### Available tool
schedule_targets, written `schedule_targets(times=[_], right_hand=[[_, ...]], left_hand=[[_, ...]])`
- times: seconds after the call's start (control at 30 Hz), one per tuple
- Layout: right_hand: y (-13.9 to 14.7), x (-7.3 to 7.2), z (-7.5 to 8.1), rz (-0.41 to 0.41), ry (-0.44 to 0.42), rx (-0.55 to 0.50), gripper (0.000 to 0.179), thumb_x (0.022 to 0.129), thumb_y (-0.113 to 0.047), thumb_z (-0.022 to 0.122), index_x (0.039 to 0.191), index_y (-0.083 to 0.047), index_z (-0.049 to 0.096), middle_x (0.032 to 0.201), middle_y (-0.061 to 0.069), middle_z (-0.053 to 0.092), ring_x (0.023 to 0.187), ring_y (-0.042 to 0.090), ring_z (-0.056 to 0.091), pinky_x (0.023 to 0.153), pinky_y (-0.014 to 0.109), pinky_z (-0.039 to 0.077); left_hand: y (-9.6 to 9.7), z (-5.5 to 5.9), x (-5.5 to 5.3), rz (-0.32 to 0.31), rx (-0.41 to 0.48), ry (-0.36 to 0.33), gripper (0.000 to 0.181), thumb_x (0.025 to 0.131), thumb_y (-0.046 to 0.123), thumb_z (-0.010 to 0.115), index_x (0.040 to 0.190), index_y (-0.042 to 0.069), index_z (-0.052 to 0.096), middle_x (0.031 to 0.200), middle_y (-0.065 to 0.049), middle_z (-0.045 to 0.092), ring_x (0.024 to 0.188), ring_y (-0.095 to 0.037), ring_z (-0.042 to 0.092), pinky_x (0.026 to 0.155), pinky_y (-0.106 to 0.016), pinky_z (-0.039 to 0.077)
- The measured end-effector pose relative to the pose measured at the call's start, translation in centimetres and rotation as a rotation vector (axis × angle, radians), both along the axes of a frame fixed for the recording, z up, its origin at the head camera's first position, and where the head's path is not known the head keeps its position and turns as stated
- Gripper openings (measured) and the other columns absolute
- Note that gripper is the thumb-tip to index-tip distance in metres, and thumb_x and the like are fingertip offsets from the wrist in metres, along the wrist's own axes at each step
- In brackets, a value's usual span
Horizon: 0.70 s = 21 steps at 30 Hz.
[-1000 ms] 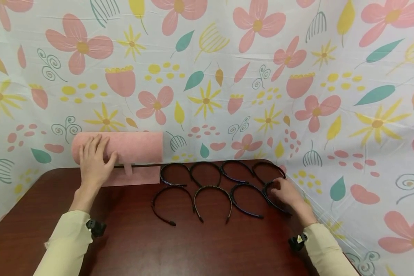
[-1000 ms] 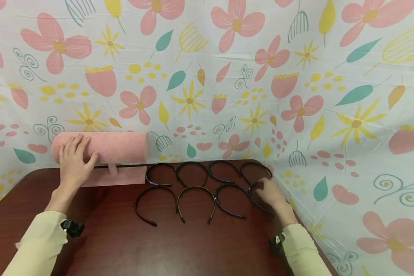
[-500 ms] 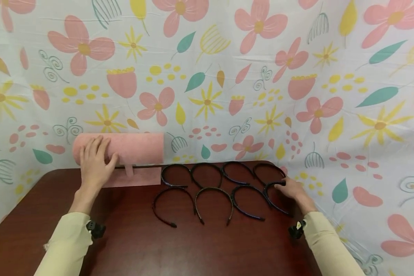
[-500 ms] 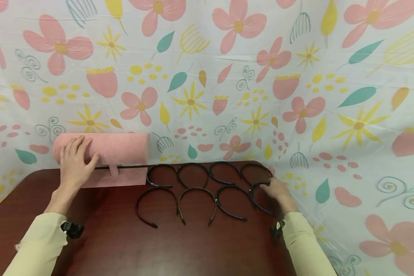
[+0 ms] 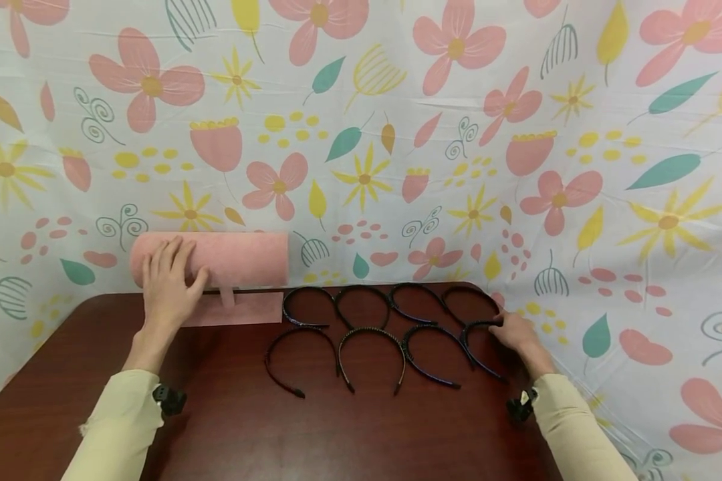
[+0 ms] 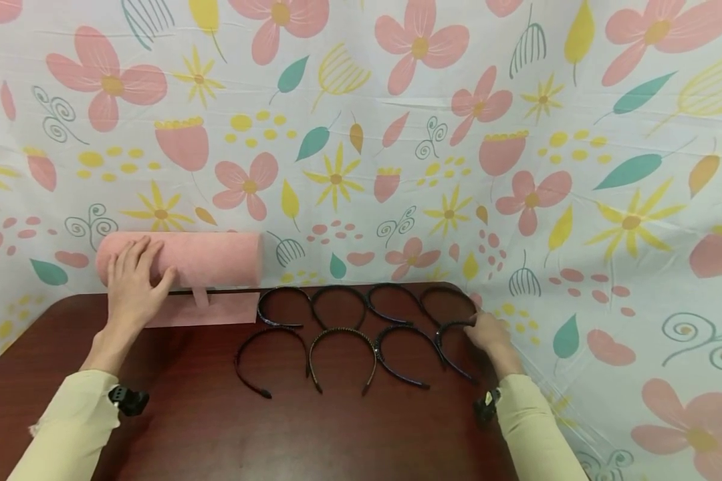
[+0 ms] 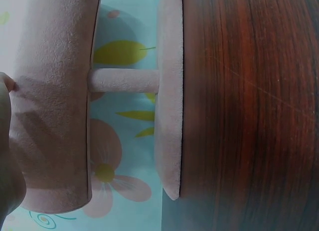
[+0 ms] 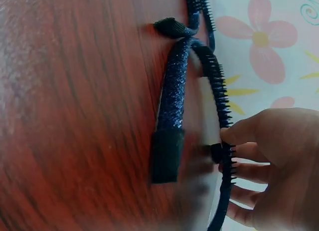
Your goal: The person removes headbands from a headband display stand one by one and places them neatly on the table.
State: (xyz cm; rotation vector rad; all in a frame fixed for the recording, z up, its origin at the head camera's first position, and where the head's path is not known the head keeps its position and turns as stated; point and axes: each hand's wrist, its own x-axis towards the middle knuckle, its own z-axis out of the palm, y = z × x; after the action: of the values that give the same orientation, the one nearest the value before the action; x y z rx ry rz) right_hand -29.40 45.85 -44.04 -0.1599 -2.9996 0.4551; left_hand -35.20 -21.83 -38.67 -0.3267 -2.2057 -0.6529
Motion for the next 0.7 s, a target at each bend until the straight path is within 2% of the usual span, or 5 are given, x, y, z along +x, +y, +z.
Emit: schedule_targets(times=[0.2, 0.47, 0.7], right_hand=[[0.2, 0.1, -0.2, -0.009, 0.020, -0.022, 0.036, 0.091, -0.014, 0.056, 0.117, 0.011, 0.064, 0.117, 0.035, 0.063, 0.104, 0.051, 0.060, 0.086, 0.057, 0.050], [0.1, 0.9, 0.2, -0.046, 0.014, -0.010, 0.030, 0.087, -0.016, 0.060, 0.109, 0.003, 0.067, 0.109, 0.028, 0.067, 0.088, 0.037, 0.063, 0.074, 0.049, 0.051], [0.1, 1.1, 0.6, -0.007, -0.007, -0.005, 0.021, 0.085, -0.015, 0.062, 0.100, -0.001, 0.065, 0.096, 0.018, 0.067, 0.076, 0.026, 0.059, 0.067, 0.040, 0.048]], left_hand=[[0.1, -0.1, -0.1, -0.003, 0.001, -0.003, 0.056, 0.094, 0.029, 0.058, 0.143, 0.004, 0.047, 0.154, -0.020, 0.037, 0.148, -0.039, 0.024, 0.124, -0.053, 0.002], [0.2, 0.0, -0.1, -0.002, -0.003, -0.006, 0.056, 0.094, 0.028, 0.058, 0.143, 0.004, 0.047, 0.154, -0.021, 0.037, 0.148, -0.039, 0.023, 0.124, -0.054, 0.002], [0.1, 0.1, 0.1, -0.002, 0.001, -0.007, 0.056, 0.094, 0.027, 0.059, 0.143, 0.004, 0.047, 0.154, -0.021, 0.037, 0.148, -0.039, 0.023, 0.124, -0.054, 0.002]])
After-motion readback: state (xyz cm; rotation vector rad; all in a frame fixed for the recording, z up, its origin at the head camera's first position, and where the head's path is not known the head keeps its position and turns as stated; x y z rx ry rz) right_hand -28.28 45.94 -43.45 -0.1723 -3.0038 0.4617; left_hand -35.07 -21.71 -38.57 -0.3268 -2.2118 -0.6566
